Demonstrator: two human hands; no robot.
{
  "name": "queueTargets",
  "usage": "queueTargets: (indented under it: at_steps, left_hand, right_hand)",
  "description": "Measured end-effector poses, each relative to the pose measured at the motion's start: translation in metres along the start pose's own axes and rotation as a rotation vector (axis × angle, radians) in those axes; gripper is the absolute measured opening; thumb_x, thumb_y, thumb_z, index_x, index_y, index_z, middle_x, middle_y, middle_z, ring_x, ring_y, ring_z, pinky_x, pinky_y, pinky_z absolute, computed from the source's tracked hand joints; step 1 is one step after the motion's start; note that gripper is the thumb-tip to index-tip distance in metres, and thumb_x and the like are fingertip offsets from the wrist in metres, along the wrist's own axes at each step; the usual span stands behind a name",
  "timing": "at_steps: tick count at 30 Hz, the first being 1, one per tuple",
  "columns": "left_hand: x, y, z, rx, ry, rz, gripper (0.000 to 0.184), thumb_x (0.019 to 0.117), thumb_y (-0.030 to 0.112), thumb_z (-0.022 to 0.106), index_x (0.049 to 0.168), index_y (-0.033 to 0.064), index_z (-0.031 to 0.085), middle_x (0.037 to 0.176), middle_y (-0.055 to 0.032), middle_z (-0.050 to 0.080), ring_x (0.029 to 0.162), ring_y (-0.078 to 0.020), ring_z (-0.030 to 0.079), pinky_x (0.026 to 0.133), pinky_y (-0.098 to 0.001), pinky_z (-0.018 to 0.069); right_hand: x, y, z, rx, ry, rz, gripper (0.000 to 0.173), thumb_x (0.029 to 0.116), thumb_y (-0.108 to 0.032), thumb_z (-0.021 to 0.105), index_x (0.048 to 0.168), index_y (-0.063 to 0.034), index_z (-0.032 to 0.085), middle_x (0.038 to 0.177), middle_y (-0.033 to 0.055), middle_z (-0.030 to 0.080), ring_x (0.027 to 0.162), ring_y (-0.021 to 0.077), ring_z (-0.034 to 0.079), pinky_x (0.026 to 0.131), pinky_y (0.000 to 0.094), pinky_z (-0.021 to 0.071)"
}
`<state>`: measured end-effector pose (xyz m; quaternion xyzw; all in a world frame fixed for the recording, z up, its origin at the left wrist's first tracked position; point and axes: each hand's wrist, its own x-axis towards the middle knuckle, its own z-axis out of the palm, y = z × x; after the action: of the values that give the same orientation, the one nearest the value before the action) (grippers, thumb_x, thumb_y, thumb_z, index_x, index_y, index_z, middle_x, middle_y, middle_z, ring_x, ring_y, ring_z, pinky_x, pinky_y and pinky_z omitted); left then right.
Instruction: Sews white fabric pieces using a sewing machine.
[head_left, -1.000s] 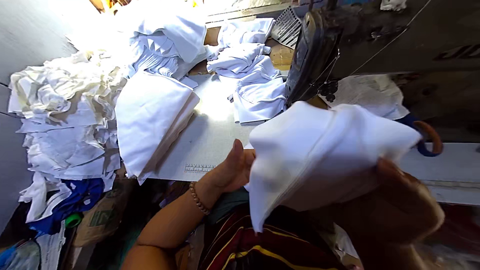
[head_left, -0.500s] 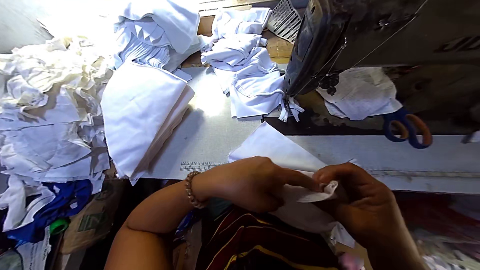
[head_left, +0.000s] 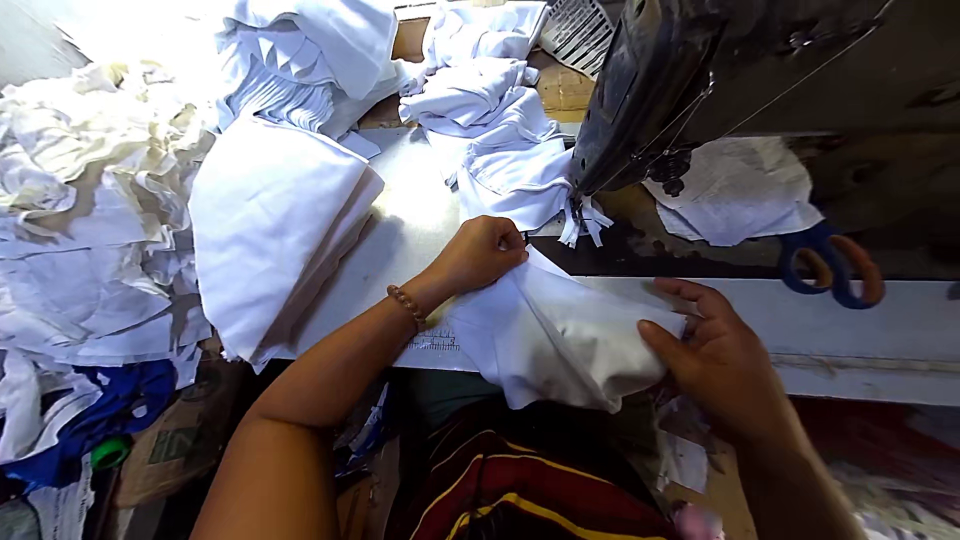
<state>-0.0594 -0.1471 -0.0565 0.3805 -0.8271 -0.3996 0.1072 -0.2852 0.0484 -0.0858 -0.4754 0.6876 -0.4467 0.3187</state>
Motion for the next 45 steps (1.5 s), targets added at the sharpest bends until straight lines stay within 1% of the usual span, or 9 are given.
queueTargets:
  at_steps: [10,16,21,24,27,30,33,37,45]
  left_hand:
    - [-0.045,0.059,-0.053,-0.198,-0.226,0.370,0.003,0.0965,0.007,0.065,0.094,0.0056,0.065,0.072,0.0069,0.061,0.064,0.0042,0.056,0.057,-0.0101,0.0457]
    - [0.024,0.007,0.000,0.219,-0.025,0.215,0.017,0.0977,0.015,0.068,0.096,-0.0027,0.069,0.084,-0.0141,0.069,0.077,-0.0243,0.067,0.074,-0.0443,0.0541]
    - [0.014,0.006,0.023,0.507,0.177,0.272,0.021,0.1003,0.020,0.065,0.096,-0.0002,0.069,0.089,-0.0157,0.064,0.082,-0.0314,0.067,0.069,-0.0456,0.0544]
    - [-0.013,0.030,0.031,0.772,0.488,0.393,0.018,0.1001,0.019,0.062,0.098,0.0060,0.074,0.103,-0.0149,0.067,0.088,-0.0322,0.063,0.065,-0.0433,0.0477]
    - [-0.036,0.044,0.056,0.810,0.445,0.397,0.024,0.0991,0.024,0.060,0.096,0.0050,0.075,0.091,-0.0128,0.070,0.080,-0.0304,0.067,0.060,-0.0409,0.0502]
    - [-0.038,0.029,0.083,0.821,0.274,0.305,0.042,0.1014,0.026,0.053,0.119,-0.0067,0.070,0.120,-0.0284,0.069,0.105,-0.0420,0.071,0.080,-0.0484,0.0591]
    - [-0.032,0.022,0.080,0.567,0.137,0.432,0.038,0.1015,0.020,0.054,0.127,-0.0043,0.067,0.137,-0.0269,0.062,0.131,-0.0425,0.059,0.108,-0.0493,0.0494]
    - [-0.014,0.008,0.067,0.271,-0.126,0.728,0.039,0.0953,0.015,0.059,0.130,-0.0006,0.067,0.141,-0.0198,0.063,0.140,-0.0358,0.052,0.120,-0.0429,0.0364]
    - [0.040,-0.012,0.024,0.480,-0.090,0.995,0.055,0.0823,0.047,0.070,0.121,0.0083,0.076,0.129,-0.0159,0.070,0.126,-0.0363,0.061,0.105,-0.0488,0.0484]
  right_hand:
    - [-0.028,-0.010,-0.027,0.146,-0.295,-0.388,0.022,0.1004,-0.015,0.054,0.105,-0.0176,0.076,0.099,-0.0089,0.070,0.094,-0.0070,0.063,0.084,0.0104,0.0527]
    - [-0.012,0.010,-0.011,-0.100,-0.189,-0.094,0.031,0.0990,-0.017,0.047,0.112,-0.0053,0.073,0.097,0.0011,0.070,0.067,-0.0039,0.065,0.054,0.0146,0.0558]
    - [-0.016,0.009,-0.009,-0.226,-0.155,-0.133,0.032,0.0988,-0.027,0.051,0.110,-0.0092,0.075,0.091,0.0013,0.066,0.061,-0.0018,0.061,0.052,0.0157,0.0540]
    - [-0.020,-0.002,-0.006,-0.561,0.054,-0.351,0.043,0.0951,-0.047,0.058,0.115,-0.0148,0.079,0.094,0.0149,0.066,0.066,0.0228,0.062,0.050,0.0386,0.0466]
    - [-0.011,-0.015,-0.003,-0.681,0.116,-0.552,0.043,0.1013,-0.044,0.055,0.126,-0.0139,0.075,0.122,0.0242,0.068,0.101,0.0412,0.066,0.076,0.0535,0.0513]
    - [0.008,0.001,0.013,-0.631,-0.111,-0.721,0.044,0.1076,-0.032,0.043,0.135,-0.0080,0.068,0.142,0.0153,0.062,0.135,0.0396,0.055,0.108,0.0592,0.0444]
    - [0.003,0.004,0.019,-0.708,-0.186,-0.734,0.050,0.1087,-0.035,0.035,0.128,-0.0043,0.070,0.133,0.0134,0.069,0.120,0.0338,0.067,0.096,0.0531,0.0527]
    - [-0.009,-0.016,0.005,-0.745,-0.216,-0.764,0.047,0.1051,-0.036,0.038,0.092,-0.0079,0.074,0.080,0.0091,0.070,0.068,0.0275,0.067,0.058,0.0435,0.0484]
    - [0.100,0.003,0.008,-0.467,-0.109,-0.538,0.017,0.0980,-0.013,0.065,0.105,-0.0013,0.075,0.105,0.0176,0.069,0.094,0.0321,0.068,0.080,0.0509,0.0568]
